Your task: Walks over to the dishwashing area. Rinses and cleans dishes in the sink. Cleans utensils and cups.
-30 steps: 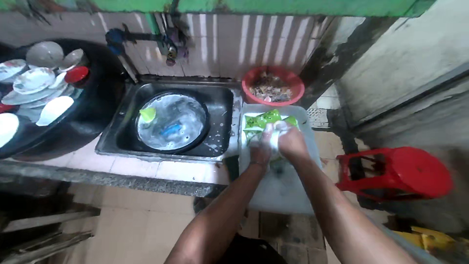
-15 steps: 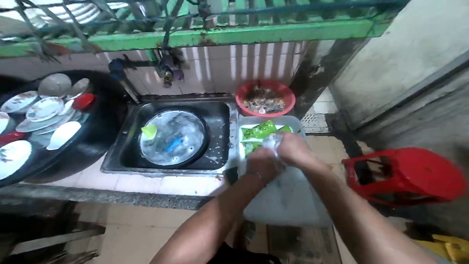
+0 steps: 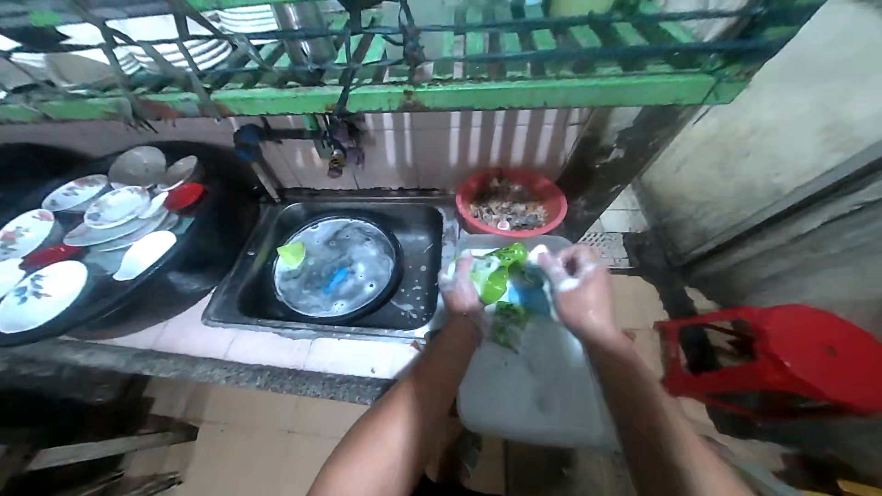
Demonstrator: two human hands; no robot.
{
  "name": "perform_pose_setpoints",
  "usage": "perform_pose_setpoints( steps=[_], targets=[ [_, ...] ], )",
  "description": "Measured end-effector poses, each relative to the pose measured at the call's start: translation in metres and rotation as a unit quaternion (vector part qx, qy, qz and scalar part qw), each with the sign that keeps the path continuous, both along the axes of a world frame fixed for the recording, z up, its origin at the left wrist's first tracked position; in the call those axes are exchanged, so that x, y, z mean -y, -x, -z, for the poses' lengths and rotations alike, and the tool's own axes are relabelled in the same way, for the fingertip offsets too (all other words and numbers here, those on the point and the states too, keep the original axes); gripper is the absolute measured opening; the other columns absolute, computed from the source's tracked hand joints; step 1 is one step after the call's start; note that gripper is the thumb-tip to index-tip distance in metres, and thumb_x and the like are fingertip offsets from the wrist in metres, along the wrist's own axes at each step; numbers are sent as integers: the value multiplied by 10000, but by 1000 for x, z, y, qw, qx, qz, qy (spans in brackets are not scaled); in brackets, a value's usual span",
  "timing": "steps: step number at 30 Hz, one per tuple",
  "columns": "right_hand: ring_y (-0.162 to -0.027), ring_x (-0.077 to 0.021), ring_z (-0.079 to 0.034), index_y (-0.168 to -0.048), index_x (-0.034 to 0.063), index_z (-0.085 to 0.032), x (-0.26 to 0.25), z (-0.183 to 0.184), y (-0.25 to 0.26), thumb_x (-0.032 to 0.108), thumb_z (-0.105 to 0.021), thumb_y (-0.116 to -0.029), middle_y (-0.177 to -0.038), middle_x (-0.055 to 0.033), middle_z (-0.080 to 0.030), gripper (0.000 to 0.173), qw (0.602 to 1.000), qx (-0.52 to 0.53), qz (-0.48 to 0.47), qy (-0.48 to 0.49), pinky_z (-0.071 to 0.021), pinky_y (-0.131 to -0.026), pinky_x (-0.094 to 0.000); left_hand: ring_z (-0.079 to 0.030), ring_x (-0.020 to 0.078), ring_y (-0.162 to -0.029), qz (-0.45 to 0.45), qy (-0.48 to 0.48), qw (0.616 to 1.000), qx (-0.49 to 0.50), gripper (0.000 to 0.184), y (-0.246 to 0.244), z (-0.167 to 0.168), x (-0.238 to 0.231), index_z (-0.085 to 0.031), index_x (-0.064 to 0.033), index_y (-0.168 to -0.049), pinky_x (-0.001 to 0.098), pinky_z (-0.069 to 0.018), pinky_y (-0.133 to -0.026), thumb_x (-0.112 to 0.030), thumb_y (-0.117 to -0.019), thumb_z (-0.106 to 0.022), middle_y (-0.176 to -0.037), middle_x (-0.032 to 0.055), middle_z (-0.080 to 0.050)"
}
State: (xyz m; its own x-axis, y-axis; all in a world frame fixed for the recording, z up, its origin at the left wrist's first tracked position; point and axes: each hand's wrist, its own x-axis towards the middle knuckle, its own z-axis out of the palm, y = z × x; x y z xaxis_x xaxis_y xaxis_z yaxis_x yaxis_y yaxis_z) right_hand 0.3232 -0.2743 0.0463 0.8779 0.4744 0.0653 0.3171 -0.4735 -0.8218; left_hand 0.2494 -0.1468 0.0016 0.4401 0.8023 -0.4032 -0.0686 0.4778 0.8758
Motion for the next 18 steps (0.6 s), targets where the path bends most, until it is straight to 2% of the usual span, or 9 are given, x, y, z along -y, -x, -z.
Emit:
perform_pose_setpoints(
  steps=[2,5,7,9,11,12,14,16,18],
  targets=[
    [-964,-350,-654,-1023,-26,-670,-17,2,30,266,-633,-1014,-1069,-211,-641,295,991,131,-21,3,-556,-834,-553,-677,241,-926,9,44,999,14,472,-4,-1,4,-621,-41,-1278,467,-581,-808,-448,-1066,-514,-1079,157,-690],
    [-1087,-418,-674,-1038,-48,-726,-31,38,46,210,-589,-1005,-1103,-260,-696,294,940,335,-64,-20,-564,-937,-527,-659,265,-1075,32,53,998,-29,543,-6,-5,13,-605,-24,-1323,477,-539,-948,-487,-1079,-463,-1202,179,-674],
    [-1347,-391,-539,-1349,-19,-609,-12,40,45,302,-636,-983,-1403,-250,-580,487,941,251,-219,64,-452,-1130,-523,-635,293,-1173,97,37,992,-70,588,2,-9,-3,-598,-11,-1353,508,-504,-1020,-507,-1087,-427,-1283,200,-657],
    [-1498,-388,-364,-1499,-25,-477,2,41,41,153,-765,-884,-1552,-243,-463,702,898,205,-352,169,-242,-1256,-544,-647,248,-1067,167,51,982,-73,539,8,-4,-16,-568,-60,-1374,457,-545,-907,-494,-1067,-478,-1206,155,-663],
    [-1322,-392,-552,-1316,-18,-625,5,44,35,18,-843,-744,-1330,-213,-639,614,856,288,-387,186,-331,-1195,-584,-646,295,-1102,201,46,973,-104,595,10,3,-17,-505,-65,-1437,504,-546,-924,-460,-1006,-619,-1237,188,-651],
    [-1200,-377,-626,-1202,13,-681,4,44,32,-3,-842,-735,-1187,-183,-693,495,848,325,-381,176,-391,-1146,-594,-644,315,-1130,198,37,973,-112,629,8,7,-16,-506,-59,-1440,531,-539,-950,-446,-973,-672,-1253,203,-651],
    [-1089,-369,-669,-1062,57,-753,-4,40,31,-6,-795,-796,-1061,-164,-725,276,882,308,-325,147,-462,-1061,-604,-676,298,-1065,156,21,984,-87,582,3,13,-11,-570,-55,-1374,517,-562,-913,-423,-945,-707,-1182,187,-686],
    [-1012,-374,-698,-963,-17,-747,-16,40,38,8,-753,-846,-1005,-207,-726,120,949,202,-223,96,-539,-945,-591,-676,264,-1049,124,22,991,-34,547,0,11,-5,-572,-72,-1378,483,-568,-903,-412,-965,-685,-1176,160,-691],
    [-901,-256,-696,-1087,-83,-672,-28,34,52,-7,-659,-930,-973,-185,-708,174,995,-30,-90,-17,-584,-827,-445,-674,252,-1065,105,40,993,29,537,-5,16,-2,-542,-90,-1411,469,-570,-909,-376,-977,-674,-1206,148,-685]
  ],
)
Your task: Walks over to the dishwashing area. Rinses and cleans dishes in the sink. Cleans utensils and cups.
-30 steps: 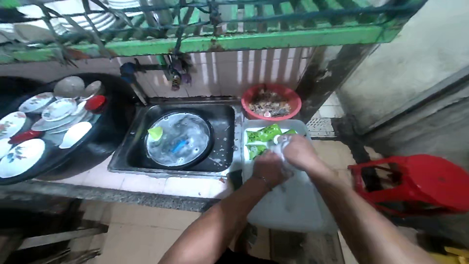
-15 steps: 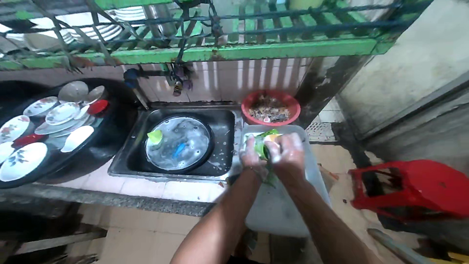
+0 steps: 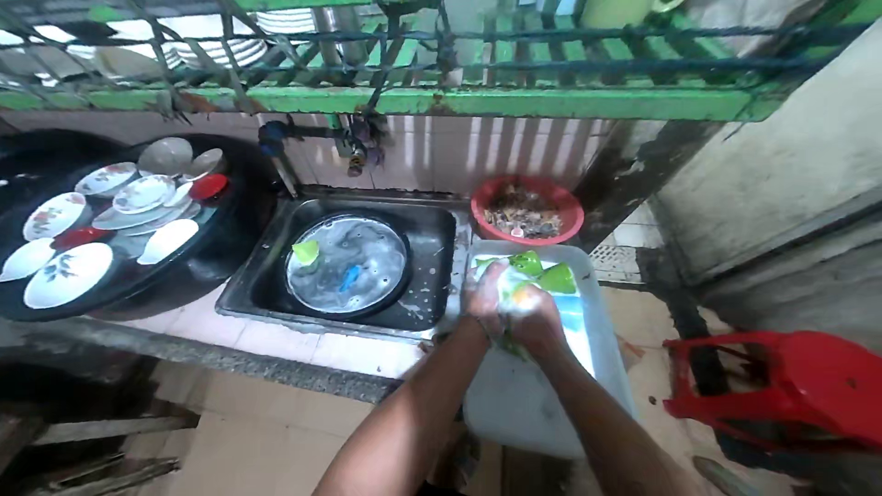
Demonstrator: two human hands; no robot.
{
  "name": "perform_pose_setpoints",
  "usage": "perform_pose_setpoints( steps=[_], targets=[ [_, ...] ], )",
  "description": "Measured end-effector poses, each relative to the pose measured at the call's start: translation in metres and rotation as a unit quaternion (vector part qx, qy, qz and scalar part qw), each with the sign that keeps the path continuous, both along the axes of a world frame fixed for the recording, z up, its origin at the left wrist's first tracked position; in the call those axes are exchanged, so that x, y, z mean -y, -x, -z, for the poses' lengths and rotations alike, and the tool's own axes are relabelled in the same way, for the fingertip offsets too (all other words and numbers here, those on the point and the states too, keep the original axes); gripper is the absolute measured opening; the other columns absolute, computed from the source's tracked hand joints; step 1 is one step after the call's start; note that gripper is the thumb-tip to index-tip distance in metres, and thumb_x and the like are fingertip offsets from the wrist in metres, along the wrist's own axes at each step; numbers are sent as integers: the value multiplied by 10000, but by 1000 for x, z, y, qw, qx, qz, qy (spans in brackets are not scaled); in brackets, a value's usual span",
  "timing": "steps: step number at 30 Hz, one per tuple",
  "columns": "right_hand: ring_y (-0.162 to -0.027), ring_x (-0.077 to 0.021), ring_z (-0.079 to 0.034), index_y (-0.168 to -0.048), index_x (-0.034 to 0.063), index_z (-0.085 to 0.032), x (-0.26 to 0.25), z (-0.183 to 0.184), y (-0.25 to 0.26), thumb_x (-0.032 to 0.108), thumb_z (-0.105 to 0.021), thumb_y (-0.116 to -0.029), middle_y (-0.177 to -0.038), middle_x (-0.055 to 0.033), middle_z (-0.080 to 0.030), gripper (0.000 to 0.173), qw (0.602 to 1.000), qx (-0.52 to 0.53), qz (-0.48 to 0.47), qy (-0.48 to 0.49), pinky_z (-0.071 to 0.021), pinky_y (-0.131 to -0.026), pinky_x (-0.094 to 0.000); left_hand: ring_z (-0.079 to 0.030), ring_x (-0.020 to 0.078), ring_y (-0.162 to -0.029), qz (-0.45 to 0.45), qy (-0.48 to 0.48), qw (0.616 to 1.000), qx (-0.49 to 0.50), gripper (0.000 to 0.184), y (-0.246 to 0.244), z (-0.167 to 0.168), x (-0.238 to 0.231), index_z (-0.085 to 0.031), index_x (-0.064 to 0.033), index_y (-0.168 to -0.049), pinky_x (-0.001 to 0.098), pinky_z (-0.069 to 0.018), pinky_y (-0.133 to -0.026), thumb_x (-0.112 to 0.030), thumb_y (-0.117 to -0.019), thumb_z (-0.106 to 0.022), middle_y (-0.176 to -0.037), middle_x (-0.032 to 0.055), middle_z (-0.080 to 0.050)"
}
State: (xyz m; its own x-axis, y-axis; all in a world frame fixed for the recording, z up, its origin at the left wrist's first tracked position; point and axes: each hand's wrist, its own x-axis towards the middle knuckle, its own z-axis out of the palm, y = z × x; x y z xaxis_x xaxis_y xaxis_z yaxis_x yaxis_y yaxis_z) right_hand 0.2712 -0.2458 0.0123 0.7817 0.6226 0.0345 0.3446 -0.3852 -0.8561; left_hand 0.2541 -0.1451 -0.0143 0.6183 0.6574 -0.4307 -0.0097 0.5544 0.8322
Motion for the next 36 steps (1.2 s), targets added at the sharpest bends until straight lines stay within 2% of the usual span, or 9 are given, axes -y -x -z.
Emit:
perform_pose_setpoints(
  steps=[3,6,9,11,13,19,23,32,36],
  targets=[
    [-713,-137,-604,-1172,11,-582,-11,-1,17,50,-500,-1018,-880,-81,-621,179,965,-216,106,-105,-534,-610,-334,-683,246,-1026,5,-13,999,29,515,-1,-11,-10,-494,-85,-1434,452,-587,-875,-276,-991,-671,-1191,155,-680],
    [-1069,-346,-689,-1067,-107,-694,2,14,4,-71,-657,-877,-1064,-228,-715,197,974,200,-109,10,-489,-1059,-524,-675,261,-1025,21,-33,999,-36,484,4,-29,-20,-552,-58,-1383,460,-571,-885,-301,-984,-678,-1171,168,-683],
    [-910,-384,-722,-851,27,-742,3,20,-26,32,-747,-827,-847,-165,-735,25,891,393,-220,52,-335,-1111,-739,-683,271,-989,21,-30,998,-56,445,4,-26,-13,-588,-56,-1326,473,-579,-851,-320,-980,-684,-1129,172,-690],
    [-1035,-347,-693,-1004,-88,-726,-6,-3,-13,70,-669,-942,-982,-227,-730,180,967,169,-158,108,-373,-1170,-509,-675,265,-1043,19,-25,999,-35,478,2,-31,-12,-552,-65,-1381,471,-572,-895,-321,-995,-669,-1184,166,-682],
    [-792,-179,-662,-1018,-45,-666,-18,-1,-4,42,-649,-904,-869,-128,-676,145,996,-78,-9,-48,-575,-760,-344,-677,247,-991,5,-16,1000,-7,462,0,-31,-15,-541,-78,-1382,449,-581,-842,-314,-1000,-652,-1145,149,-682],
    [-1251,-328,-617,-1175,24,-722,-19,-10,-8,104,-568,-994,-1213,-175,-709,251,953,143,-199,180,-293,-1224,-544,-670,266,-1049,8,-47,998,-51,416,0,-29,-31,-597,-45,-1307,468,-568,-893,-301,-986,-661,-1166,163,-682],
    [-897,-241,-672,-1055,-60,-679,-28,0,0,37,-696,-920,-973,-181,-691,167,989,-136,-31,-53,-567,-839,-422,-671,256,-932,-40,-129,989,-61,372,7,-37,-29,-611,-37,-1251,455,-574,-805,-205,-939,-723,-1070,161,-684],
    [-1188,-396,-642,-1357,65,-631,68,-11,-25,67,-604,-989,-1253,-223,-678,369,976,-27,10,217,-495,-1009,-614,-458,503,-1371,69,-560,739,-369,719,40,-39,-188,-518,2,-1444,604,-430,-1113,-288,-867,-836,-1516,341,-399],
    [-1199,-407,-631,-1326,61,-625,81,7,-25,186,-598,-998,-1275,-220,-649,352,902,35,-31,428,-531,-960,-590,-672,362,-1120,232,-621,700,-265,364,25,-49,-95,-650,-24,-1273,554,-535,-997,-186,-950,-696,-1203,224,-680]
  ],
)
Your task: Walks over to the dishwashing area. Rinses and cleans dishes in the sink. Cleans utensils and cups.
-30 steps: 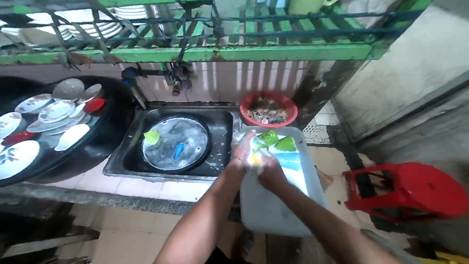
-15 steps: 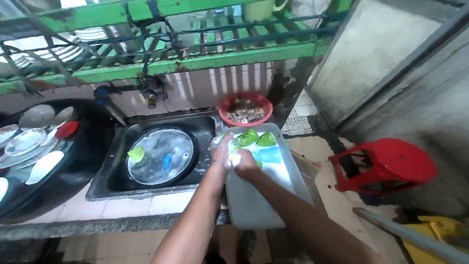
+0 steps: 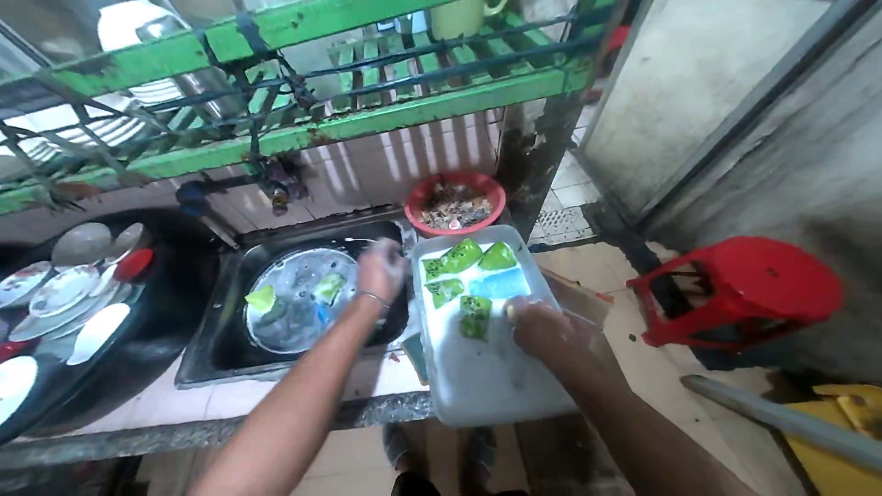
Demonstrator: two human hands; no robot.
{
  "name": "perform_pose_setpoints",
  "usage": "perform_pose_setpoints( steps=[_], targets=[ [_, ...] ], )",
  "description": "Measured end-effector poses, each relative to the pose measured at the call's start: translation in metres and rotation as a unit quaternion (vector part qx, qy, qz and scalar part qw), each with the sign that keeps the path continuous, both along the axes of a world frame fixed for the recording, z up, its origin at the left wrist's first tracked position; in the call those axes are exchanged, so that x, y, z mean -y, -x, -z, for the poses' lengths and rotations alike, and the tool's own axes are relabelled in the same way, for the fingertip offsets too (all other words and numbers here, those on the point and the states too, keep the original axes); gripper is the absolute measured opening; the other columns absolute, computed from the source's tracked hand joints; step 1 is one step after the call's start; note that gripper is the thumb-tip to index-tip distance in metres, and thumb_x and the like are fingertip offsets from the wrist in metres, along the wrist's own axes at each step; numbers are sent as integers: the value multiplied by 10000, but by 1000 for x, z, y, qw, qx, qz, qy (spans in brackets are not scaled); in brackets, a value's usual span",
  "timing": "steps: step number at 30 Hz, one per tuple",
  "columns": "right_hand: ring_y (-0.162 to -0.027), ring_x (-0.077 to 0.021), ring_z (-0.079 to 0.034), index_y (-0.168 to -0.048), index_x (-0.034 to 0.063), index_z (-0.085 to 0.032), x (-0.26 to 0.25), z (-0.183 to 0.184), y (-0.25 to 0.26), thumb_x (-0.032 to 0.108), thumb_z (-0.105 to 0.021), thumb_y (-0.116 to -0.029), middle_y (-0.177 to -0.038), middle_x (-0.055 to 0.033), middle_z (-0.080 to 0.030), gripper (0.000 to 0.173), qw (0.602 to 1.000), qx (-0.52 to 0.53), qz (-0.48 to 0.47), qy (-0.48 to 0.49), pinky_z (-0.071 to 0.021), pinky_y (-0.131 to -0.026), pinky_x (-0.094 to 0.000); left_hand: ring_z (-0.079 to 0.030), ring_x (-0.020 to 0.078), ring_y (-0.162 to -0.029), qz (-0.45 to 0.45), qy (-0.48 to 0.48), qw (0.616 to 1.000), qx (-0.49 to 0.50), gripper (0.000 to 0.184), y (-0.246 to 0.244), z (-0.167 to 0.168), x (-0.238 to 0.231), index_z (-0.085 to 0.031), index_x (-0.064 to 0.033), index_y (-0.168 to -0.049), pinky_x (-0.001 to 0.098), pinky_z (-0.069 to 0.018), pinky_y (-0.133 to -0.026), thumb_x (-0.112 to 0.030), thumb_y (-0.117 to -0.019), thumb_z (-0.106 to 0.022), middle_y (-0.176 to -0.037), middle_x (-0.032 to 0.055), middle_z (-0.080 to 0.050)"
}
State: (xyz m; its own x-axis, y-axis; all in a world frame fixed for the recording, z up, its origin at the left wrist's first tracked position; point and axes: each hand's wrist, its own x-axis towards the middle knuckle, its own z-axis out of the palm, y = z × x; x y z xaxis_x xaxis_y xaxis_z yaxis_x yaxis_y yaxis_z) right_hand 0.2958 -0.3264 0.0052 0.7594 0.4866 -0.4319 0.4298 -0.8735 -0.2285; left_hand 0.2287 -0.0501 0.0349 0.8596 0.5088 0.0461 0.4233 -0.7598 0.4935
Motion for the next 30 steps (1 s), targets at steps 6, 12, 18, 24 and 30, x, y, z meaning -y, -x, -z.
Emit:
perform_pose_setpoints(
  steps=[6,12,18,24,30],
  targets=[
    [-1366,-483,-477,-1445,41,-535,-17,47,4,317,-652,-982,-1414,-277,-557,552,996,-70,-47,40,-423,-1075,-664,-640,443,-1169,52,85,972,-214,684,-20,54,158,-400,-55,-1534,585,-551,-938,-334,-974,-675,-1338,299,-583],
    [-1046,-254,-606,-1349,-2,-558,4,32,-11,127,-477,-1085,-1211,-184,-620,305,901,-286,188,-267,-509,-908,-440,-689,413,-1077,-68,242,958,-138,744,-13,66,139,-384,-122,-1528,608,-555,-896,-478,-949,-685,-1199,246,-682],
    [-1266,-401,-588,-1416,2,-538,-34,12,20,194,-651,-996,-1361,-256,-599,476,922,-24,96,-374,-472,-1072,-592,-643,323,-1136,-138,464,863,142,508,1,73,153,-534,-24,-1401,513,-528,-980,-414,-1078,-499,-1263,226,-650],
    [-1244,-476,-586,-1488,-39,-444,-59,-11,40,245,-692,-964,-1335,-326,-588,645,967,-3,67,-247,-471,-1032,-631,-666,325,-1121,-256,442,835,204,489,-17,69,137,-606,35,-1318,505,-512,-1017,-371,-1045,-607,-1213,243,-684],
    [-1226,-445,-601,-1447,-20,-490,-62,10,10,291,-698,-962,-1337,-296,-598,613,953,0,96,-288,-483,-1019,-634,-651,328,-1157,-204,444,849,201,447,-4,68,150,-559,16,-1386,511,-523,-1006,-285,-1056,-576,-1276,227,-663]
  ],
)
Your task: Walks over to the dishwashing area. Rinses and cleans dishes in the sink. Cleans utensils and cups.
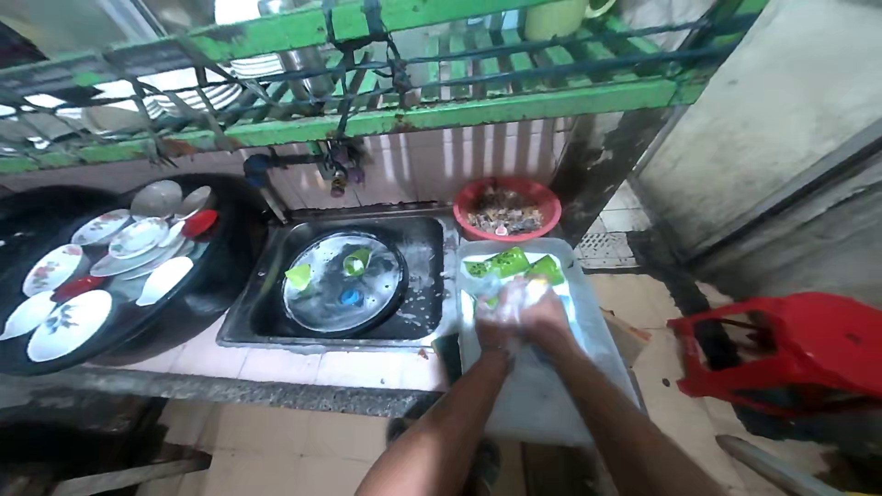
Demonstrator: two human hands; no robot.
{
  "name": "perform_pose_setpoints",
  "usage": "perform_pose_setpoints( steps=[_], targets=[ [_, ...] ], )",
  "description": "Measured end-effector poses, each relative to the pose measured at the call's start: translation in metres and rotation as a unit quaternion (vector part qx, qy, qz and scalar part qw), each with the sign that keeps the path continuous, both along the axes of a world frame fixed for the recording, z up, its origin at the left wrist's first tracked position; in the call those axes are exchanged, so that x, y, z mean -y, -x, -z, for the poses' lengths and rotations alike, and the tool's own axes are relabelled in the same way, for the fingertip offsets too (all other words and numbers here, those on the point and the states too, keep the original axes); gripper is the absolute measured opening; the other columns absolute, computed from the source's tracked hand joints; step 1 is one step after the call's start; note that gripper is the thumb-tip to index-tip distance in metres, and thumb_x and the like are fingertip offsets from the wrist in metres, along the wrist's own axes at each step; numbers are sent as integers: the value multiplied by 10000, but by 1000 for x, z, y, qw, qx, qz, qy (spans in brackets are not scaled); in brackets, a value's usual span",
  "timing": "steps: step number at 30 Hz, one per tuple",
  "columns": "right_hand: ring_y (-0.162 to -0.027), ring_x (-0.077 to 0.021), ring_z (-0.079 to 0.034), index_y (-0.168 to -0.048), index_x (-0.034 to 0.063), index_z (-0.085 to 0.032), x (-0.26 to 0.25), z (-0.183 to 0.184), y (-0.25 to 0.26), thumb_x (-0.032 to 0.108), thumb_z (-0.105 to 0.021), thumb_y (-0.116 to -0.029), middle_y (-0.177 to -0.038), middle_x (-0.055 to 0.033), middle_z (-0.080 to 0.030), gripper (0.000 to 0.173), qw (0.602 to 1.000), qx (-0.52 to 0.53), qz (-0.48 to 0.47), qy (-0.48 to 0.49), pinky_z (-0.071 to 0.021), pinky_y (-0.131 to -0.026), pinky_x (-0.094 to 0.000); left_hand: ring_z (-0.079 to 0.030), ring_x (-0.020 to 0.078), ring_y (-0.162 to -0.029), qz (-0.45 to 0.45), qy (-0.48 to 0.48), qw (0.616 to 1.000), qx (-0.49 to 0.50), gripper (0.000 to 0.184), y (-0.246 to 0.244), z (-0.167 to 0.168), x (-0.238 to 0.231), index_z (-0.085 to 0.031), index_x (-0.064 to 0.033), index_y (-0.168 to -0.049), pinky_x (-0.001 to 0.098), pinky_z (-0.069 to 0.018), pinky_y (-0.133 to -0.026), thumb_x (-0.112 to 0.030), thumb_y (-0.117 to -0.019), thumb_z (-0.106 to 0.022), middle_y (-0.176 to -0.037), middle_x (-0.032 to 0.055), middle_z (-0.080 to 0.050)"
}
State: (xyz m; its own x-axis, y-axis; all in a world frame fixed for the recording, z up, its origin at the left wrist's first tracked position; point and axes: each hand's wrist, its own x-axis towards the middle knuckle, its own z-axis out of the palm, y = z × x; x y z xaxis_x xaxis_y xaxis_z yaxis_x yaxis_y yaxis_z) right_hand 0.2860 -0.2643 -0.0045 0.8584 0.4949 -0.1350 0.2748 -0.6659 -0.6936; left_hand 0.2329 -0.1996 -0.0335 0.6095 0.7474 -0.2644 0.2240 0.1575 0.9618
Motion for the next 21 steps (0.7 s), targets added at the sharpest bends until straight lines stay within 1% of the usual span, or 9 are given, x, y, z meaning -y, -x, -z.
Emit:
perform_pose_setpoints(
  steps=[3,5,6,8,10,13,16,18,21],
  targets=[
    [-1299,-472,-551,-1492,-39,-437,-4,-11,37,191,-699,-950,-1429,-319,-520,645,999,31,15,-12,-468,-1060,-613,-668,291,-1078,-27,33,999,-20,503,-7,-15,-21,-540,44,-1387,467,-525,-980,-316,-1045,-617,-1195,233,-683],
    [-1277,-413,-581,-1478,-22,-475,1,-9,20,158,-570,-1039,-1391,-286,-576,485,989,-67,62,-115,-466,-1076,-579,-671,288,-1012,10,7,1000,-4,545,2,-20,-13,-571,-42,-1348,503,-557,-888,-473,-1017,-612,-1138,194,-689],
    [-1262,-350,-590,-1476,32,-506,4,-9,5,247,-431,-1110,-1375,-234,-603,431,970,-153,88,-168,-473,-1057,-551,-663,286,-1032,42,-9,999,19,537,6,-24,-9,-584,-65,-1336,512,-554,-888,-490,-1009,-609,-1160,186,-681],
    [-1020,-182,-654,-1324,131,-603,8,-3,-12,467,-383,-1101,-1145,-80,-680,459,893,-312,154,-285,-562,-854,-426,-666,230,-1033,125,-96,985,72,395,4,-27,-9,-656,-85,-1209,474,-559,-893,-419,-1010,-589,-1137,129,-691],
    [-977,-198,-674,-1329,156,-587,11,2,-16,545,-427,-1066,-1118,-75,-689,496,839,-365,204,-348,-577,-812,-452,-592,314,-1227,235,-214,947,48,456,-2,-23,-27,-614,-105,-1362,524,-503,-1019,-393,-1008,-597,-1368,181,-595],
    [-1147,-309,-627,-1379,32,-560,6,3,-13,446,-384,-1110,-1267,-197,-641,524,935,-185,193,-233,-517,-957,-545,-568,419,-1307,264,-250,928,-82,682,-9,-21,-33,-378,-125,-1577,605,-488,-1053,-460,-1024,-592,-1482,253,-519],
    [-1261,-459,-591,-1404,-40,-569,0,-4,19,235,-639,-993,-1353,-305,-605,499,995,98,31,-8,-478,-1030,-627,-639,297,-1176,137,-14,991,-3,470,-13,-9,-28,-476,-40,-1475,467,-523,-1009,-263,-1069,-553,-1322,224,-635],
    [-1325,-435,-546,-1414,-7,-579,-1,-17,35,314,-679,-951,-1411,-273,-575,572,989,137,-30,45,-465,-1056,-605,-670,196,-1093,31,117,986,116,398,-17,2,-30,-562,40,-1377,360,-545,-976,-219,-1077,-536,-1239,183,-683],
    [-1255,-425,-598,-1413,23,-563,2,-22,-3,277,-602,-1014,-1330,-269,-624,475,998,18,-16,52,-480,-1043,-610,-690,227,-1097,3,153,986,68,469,-16,-19,-8,-614,-39,-1342,435,-574,-962,-345,-994,-682,-1203,137,-714]
  ],
)
